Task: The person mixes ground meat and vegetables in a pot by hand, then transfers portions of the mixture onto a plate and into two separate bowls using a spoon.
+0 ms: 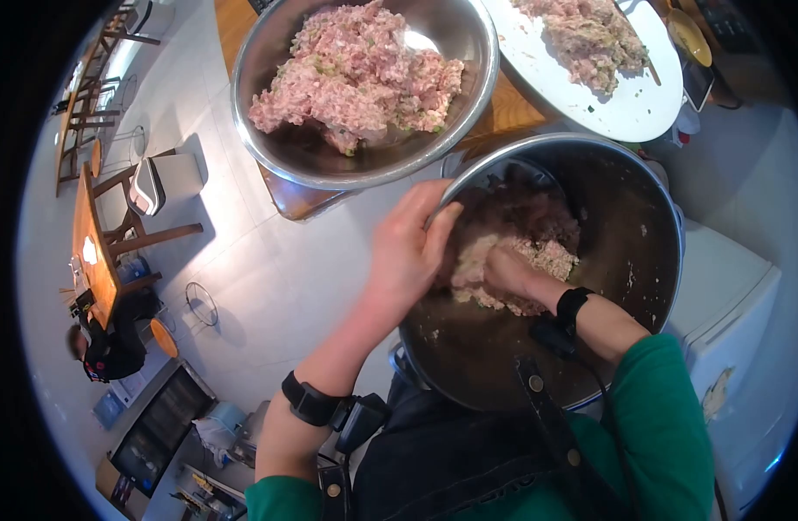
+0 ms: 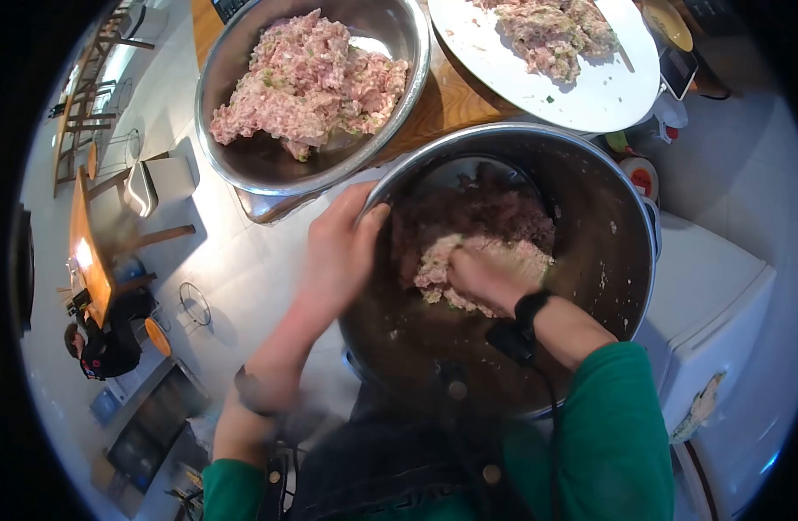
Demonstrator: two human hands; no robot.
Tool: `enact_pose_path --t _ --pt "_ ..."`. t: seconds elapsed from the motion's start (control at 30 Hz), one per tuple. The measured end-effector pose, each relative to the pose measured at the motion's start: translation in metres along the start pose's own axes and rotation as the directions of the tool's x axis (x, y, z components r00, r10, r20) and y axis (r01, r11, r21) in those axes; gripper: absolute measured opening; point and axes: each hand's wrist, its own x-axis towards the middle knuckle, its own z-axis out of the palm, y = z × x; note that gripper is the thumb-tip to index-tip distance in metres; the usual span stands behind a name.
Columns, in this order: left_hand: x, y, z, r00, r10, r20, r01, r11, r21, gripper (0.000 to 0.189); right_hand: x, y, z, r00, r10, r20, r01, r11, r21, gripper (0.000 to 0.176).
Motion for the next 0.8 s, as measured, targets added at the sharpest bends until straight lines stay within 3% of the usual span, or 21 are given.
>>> enact_pose_path --t 0.07,0.17,0.3,0.4,0.47,0.5,0.57,0.63,0.67,0.7,0.77,0.8 --pt "0.0 0.001 0.0 1.0 0.029 -0.009 -0.029 1.0 0.001 0.017 -0.011 -0.019 -0.016 0.996 0.079 0.043 -0.082 0.994 0.077 0.019" --pt "-0.001 0.003 0.0 1.0 0.007 -0.012 -0.007 1.0 0.005 0.017 -0.027 -0.03 -0.026 0.997 0.029 -0.073 -0.023 0.997 0.076 0.021" --pt "-0.003 -0.001 -0.001 1.0 0.008 0.0 -0.008 1.0 -0.022 0.017 -0.049 -0.03 -0.038 0.995 -0.018 -0.103 0.025 0.997 0.069 0.021" --pt "-0.004 0.001 -0.004 1.0 -0.012 0.018 0.013 0.998 -0.056 0.018 -0.08 -0.055 -0.069 0.998 0.045 -0.054 -0.041 0.996 0.076 0.02" --pt "-0.005 0.002 -0.004 1.0 -0.003 0.017 0.004 0.997 -0.082 0.018 -0.107 -0.072 -0.086 0.99 0.128 -0.067 -0.103 0.95 0.295 0.013" --pt "-0.005 -0.001 -0.004 1.0 0.024 0.007 -0.023 0.996 -0.089 0.018 -0.116 -0.061 -0.084 0.988 0.13 -0.081 -0.102 0.954 0.282 0.013" --pt "-0.005 -0.002 0.0 0.998 0.068 -0.015 -0.069 0.992 -0.105 0.019 -0.136 -0.025 -0.081 0.991 -0.054 -0.119 0.076 0.978 0.194 0.016" --pt "-0.006 -0.002 -0.003 1.0 -0.009 0.026 0.013 0.989 -0.15 0.019 -0.166 -0.043 -0.107 0.993 0.004 -0.114 0.02 0.979 0.205 0.016" --pt "-0.007 0.001 -0.005 1.0 -0.014 0.008 0.014 0.999 -0.038 0.02 -0.175 -0.058 -0.123 0.993 0.059 -0.098 -0.035 0.972 0.233 0.017" --pt "-0.006 -0.005 -0.003 1.0 0.009 0.001 -0.009 0.998 -0.064 0.021 -0.182 -0.07 -0.133 0.993 0.037 -0.109 -0.013 0.976 0.22 0.017" --pt "-0.005 -0.014 0.001 0.999 0.036 -0.011 -0.037 0.998 -0.049 0.021 -0.195 -0.093 -0.15 0.963 0.041 -0.267 0.087 0.89 0.448 0.023" --pt "-0.005 -0.014 0.0 0.998 0.049 -0.026 -0.05 0.998 -0.047 0.021 -0.2 -0.109 -0.163 0.961 0.026 -0.277 0.102 0.894 0.437 0.023"
